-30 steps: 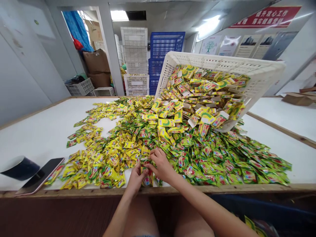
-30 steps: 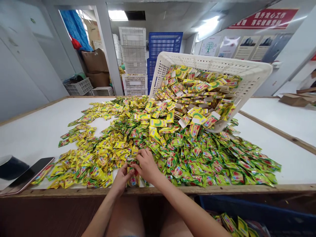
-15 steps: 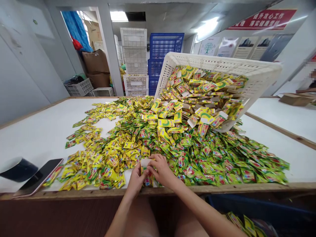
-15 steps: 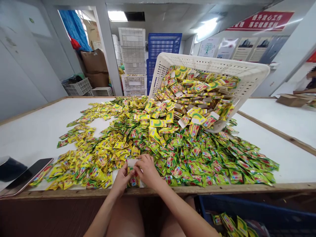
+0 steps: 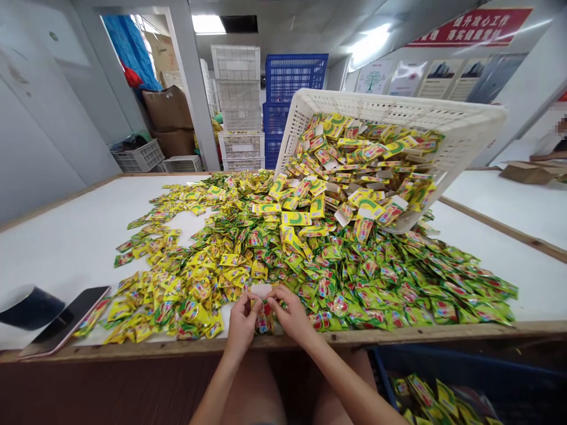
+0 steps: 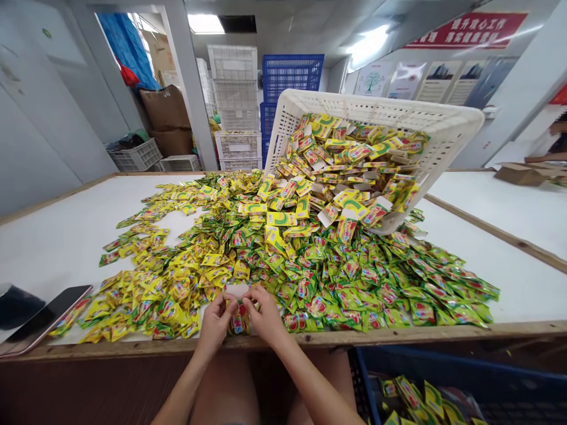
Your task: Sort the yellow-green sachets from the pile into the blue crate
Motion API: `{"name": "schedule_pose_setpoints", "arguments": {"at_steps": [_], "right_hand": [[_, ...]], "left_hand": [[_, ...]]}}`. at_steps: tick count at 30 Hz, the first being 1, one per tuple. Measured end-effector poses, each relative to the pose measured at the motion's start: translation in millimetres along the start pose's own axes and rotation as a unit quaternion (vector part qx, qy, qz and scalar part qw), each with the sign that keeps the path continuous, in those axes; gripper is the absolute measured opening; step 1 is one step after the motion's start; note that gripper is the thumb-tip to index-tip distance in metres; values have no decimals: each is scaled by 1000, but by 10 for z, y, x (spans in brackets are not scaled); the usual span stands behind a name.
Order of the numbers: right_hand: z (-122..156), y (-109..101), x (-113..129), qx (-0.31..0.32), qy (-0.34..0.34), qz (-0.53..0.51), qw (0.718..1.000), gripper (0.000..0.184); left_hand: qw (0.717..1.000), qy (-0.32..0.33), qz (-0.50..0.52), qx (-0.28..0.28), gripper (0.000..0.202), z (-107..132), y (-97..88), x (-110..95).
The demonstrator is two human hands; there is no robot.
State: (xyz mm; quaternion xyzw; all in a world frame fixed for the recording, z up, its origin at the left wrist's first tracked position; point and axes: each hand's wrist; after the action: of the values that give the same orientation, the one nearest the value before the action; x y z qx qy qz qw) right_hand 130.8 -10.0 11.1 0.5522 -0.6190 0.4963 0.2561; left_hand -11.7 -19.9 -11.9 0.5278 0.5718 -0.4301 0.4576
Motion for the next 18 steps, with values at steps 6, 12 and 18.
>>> {"name": "schedule_pose_setpoints", "arguments": {"at_steps": [6, 12, 18], "right_hand": [[-16, 63, -24, -54, 21, -66, 996, 23], [39, 26, 37, -30, -23, -17, 999, 11], [102, 64, 66, -56, -28, 3, 998, 10]], "left_hand": [[995, 13, 80, -51, 30, 50, 56, -66], [999, 47, 14, -8, 16, 67, 47, -197], [999, 40, 30, -6, 14, 75, 47, -211]]}}
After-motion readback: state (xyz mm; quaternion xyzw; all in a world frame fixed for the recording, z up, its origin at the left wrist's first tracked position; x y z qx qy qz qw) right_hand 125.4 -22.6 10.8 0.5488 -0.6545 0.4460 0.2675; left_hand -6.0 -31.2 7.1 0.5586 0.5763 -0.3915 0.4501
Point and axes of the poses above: each hand's wrist, its own z-axis away from the middle knuckle, its own y-axis out of the palm, x = y × z, and after that the axes turned 1 degree about y, right-handed
